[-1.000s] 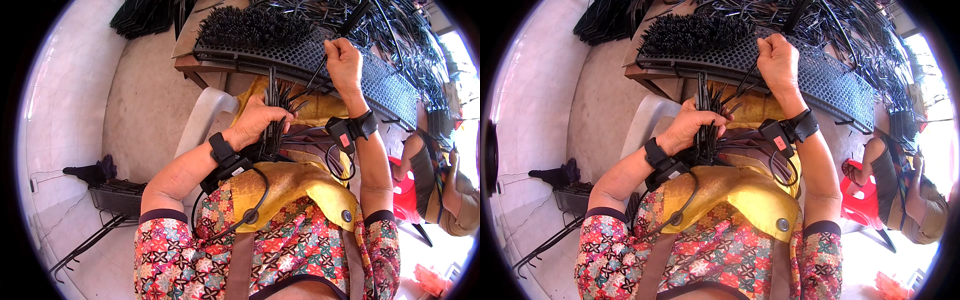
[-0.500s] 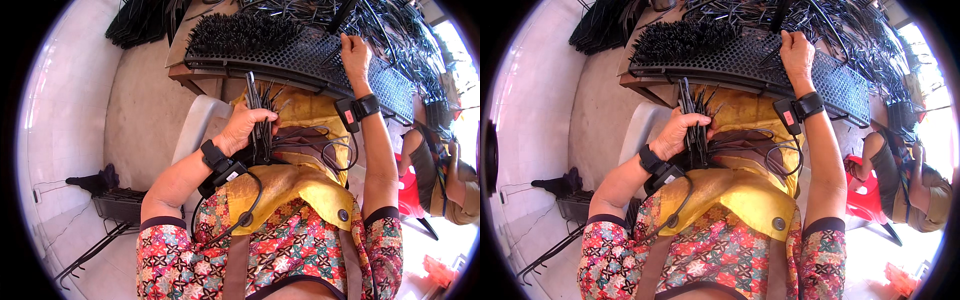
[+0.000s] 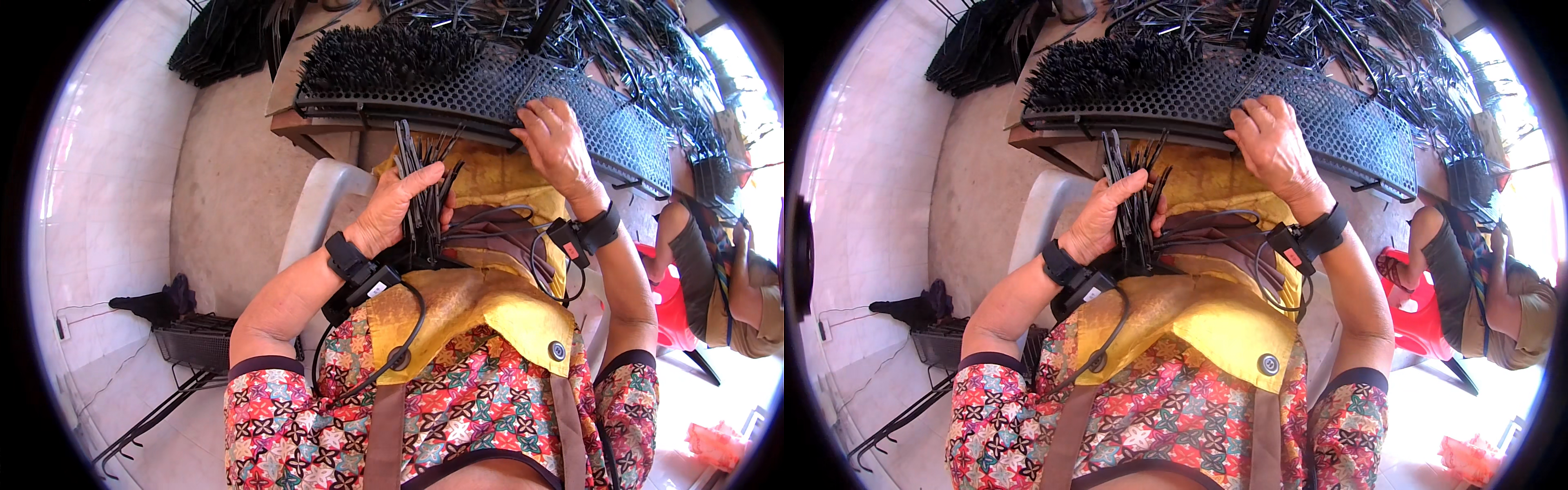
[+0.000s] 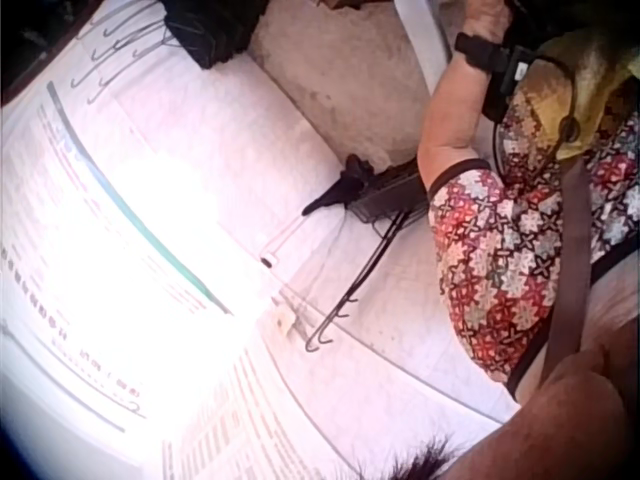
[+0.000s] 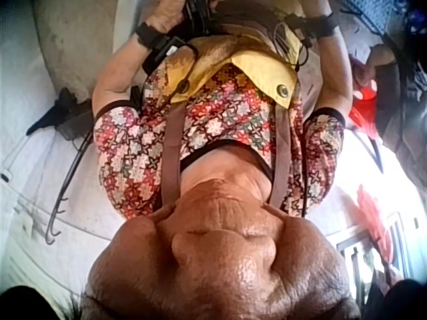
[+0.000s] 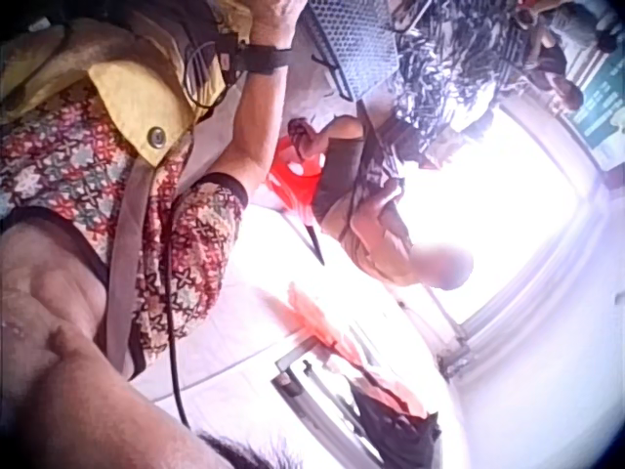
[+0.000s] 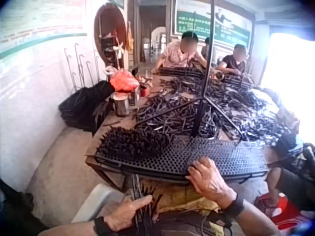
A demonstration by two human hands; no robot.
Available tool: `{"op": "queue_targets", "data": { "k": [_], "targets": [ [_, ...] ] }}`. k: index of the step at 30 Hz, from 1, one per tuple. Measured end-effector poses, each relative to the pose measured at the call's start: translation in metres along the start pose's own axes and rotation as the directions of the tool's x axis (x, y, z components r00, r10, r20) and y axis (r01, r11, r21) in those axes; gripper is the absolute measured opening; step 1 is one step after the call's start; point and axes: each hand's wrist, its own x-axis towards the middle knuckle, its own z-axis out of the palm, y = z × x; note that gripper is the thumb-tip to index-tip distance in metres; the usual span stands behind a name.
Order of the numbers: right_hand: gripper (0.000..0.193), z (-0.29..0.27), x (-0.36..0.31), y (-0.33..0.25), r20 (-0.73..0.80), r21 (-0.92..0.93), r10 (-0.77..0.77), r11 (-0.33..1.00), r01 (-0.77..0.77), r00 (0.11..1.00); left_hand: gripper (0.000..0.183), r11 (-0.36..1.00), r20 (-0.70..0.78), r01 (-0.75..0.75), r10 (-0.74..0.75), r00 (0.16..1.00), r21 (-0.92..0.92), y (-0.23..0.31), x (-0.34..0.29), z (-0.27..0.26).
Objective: The person takes individual black plastic components from a large pile on a table and fits them onto the teeth of a black serrated rack one by one.
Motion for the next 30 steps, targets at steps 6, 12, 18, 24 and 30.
{"op": "queue_targets", "data": {
  "k": [6, 12, 18, 24, 30],
  "targets": [
    [0.038, -0.008, 0.001, -0.010, 0.003, -0.022, -0.074, 0.997, 0.074, 0.997, 0.041, 0.991, 0.066, -0.001, 0.010, 0.998, -0.135, -0.006, 0.001, -0.007],
    [0.039, -0.020, 0.031, -0.023, -0.264, 0.124, 0.113, 0.989, -0.082, 0.958, 0.042, 0.998, 0.108, -0.050, 0.047, 0.993, 0.026, 0.001, -0.005, -0.001],
    [0.034, 0.007, 0.065, -0.039, -0.062, 0.698, 0.613, 0.590, -0.405, 0.787, 0.039, 0.999, 0.017, -0.017, 0.016, 1.000, 0.049, 0.006, -0.006, 0.006],
    [0.027, 0.028, 0.092, -0.043, -0.058, 0.796, 0.686, 0.470, -0.381, 0.725, 0.035, 0.997, -0.063, -0.075, 0.074, 0.995, -0.007, 0.009, -0.005, 0.002],
    [0.026, 0.039, 0.103, -0.049, -0.056, 0.864, 0.660, 0.408, -0.295, 0.749, 0.029, 0.983, -0.143, -0.126, 0.107, 0.984, -0.135, 0.022, -0.007, 0.001]
  ]
}}
